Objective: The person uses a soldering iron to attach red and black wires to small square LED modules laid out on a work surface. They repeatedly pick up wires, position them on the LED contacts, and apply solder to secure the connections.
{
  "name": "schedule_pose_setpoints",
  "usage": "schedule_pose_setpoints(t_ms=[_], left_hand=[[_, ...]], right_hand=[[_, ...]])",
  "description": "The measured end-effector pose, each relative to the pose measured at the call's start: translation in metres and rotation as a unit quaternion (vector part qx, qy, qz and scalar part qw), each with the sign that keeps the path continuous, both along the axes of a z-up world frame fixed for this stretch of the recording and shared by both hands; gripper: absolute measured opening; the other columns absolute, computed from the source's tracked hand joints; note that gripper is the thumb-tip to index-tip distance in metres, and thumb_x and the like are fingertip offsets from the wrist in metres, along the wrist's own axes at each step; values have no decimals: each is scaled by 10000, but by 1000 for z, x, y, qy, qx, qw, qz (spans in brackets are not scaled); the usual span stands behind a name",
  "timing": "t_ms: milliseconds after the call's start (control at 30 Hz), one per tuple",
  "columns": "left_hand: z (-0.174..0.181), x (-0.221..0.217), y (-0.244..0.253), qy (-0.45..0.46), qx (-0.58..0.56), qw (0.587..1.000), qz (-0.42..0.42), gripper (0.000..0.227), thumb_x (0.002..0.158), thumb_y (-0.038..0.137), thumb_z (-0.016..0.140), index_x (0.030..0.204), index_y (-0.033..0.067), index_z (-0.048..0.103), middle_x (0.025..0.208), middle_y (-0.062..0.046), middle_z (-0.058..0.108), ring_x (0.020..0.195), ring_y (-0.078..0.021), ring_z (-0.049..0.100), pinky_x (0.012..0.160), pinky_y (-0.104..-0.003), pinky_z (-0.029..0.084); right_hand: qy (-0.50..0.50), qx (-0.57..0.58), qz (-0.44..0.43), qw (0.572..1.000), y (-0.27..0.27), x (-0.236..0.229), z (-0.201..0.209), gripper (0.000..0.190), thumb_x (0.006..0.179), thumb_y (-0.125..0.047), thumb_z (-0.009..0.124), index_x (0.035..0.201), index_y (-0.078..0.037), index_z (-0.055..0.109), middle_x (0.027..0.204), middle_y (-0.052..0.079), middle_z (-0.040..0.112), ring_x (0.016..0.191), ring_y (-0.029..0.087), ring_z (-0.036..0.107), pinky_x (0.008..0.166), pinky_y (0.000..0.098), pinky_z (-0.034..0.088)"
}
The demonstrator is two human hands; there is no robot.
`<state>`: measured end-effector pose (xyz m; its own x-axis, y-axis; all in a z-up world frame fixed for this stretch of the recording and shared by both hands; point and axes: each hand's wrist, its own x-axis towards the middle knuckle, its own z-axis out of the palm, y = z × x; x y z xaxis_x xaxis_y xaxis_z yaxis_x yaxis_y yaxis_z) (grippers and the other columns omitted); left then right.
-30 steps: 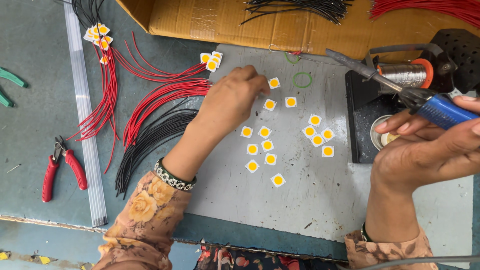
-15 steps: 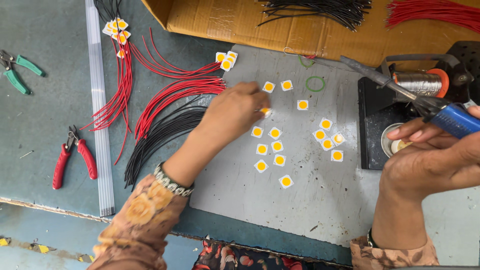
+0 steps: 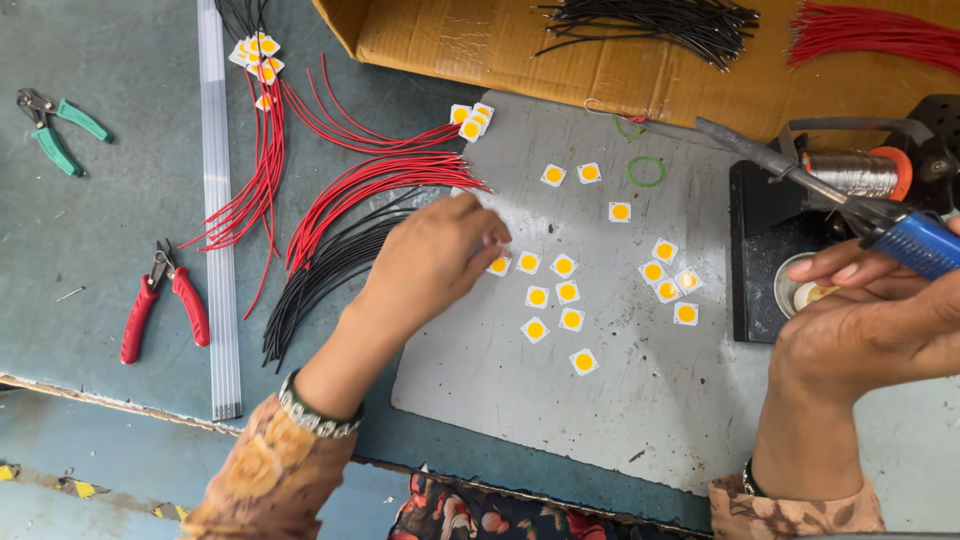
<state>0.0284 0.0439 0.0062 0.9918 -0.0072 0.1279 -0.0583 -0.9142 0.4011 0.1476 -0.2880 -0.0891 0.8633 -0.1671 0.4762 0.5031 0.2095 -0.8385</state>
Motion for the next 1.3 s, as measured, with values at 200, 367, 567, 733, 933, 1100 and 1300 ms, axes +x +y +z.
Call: schedule_pose_setpoints(t_ms=[200, 367, 567, 733, 933, 1100, 1300], left_hand=[[-19, 61, 2, -67, 17, 998, 9, 153, 866, 170, 783, 937, 97, 668, 892, -59, 641, 877, -287, 677, 741, -429, 535], [-39, 91, 1, -67, 40, 997, -7, 197, 801, 186, 821, 945, 114, 707, 926, -65, 661, 888, -294, 685, 731, -421, 544], [-51, 100, -9, -56, 102, 993, -9, 214, 738, 207, 846, 897, 126, 727, 924, -97, 666, 907, -307, 690, 746, -436, 541], [-38, 76, -18, 14, 86, 996, -26, 171, 757, 191, 827, 892, 141, 734, 905, -77, 672, 904, -294, 684, 767, -451, 528], [-27, 55, -28, 35, 20, 999, -27, 61, 830, 151, 772, 880, 160, 736, 891, -53, 674, 847, -293, 693, 728, -443, 541], [-38, 90, -18, -65, 18, 998, -1, 84, 850, 143, 769, 922, 146, 727, 906, -52, 672, 846, -290, 696, 702, -437, 548], [-61, 119, -32, -73, 82, 993, -42, 233, 744, 152, 820, 961, 165, 736, 949, -44, 671, 946, -272, 685, 779, -432, 543]], right_hand=[[-34, -57, -9, 998, 3, 0, 7, 535, 1195, -438, 339, 1243, 75, 483, 727, 152, 500, 544, 265, 570, 563, 354, 585], [-44, -58, -8, 997, 6, -2, 16, 537, 1184, -454, 341, 1281, 62, 454, 734, 153, 493, 554, 257, 573, 567, 352, 587], [-57, -74, -1, 996, 9, -4, 24, 535, 1217, -466, 339, 1263, 58, 439, 757, 174, 521, 559, 246, 582, 563, 350, 591], [-56, -73, -18, 996, 12, -6, 29, 525, 1236, -465, 343, 1217, 53, 427, 728, 152, 488, 550, 222, 565, 545, 344, 590], [-50, -58, -19, 997, 13, -7, 28, 499, 1191, -438, 338, 1220, 50, 441, 747, 151, 464, 556, 209, 547, 554, 345, 595], [-70, -87, -20, 994, 15, -4, 35, 502, 1195, -452, 324, 1217, 36, 435, 732, 138, 491, 566, 204, 575, 561, 327, 594], [-58, -55, -32, 996, 18, -7, 41, 466, 1219, -460, 388, 1179, 3, 430, 741, 105, 440, 571, 174, 543, 552, 327, 597]])
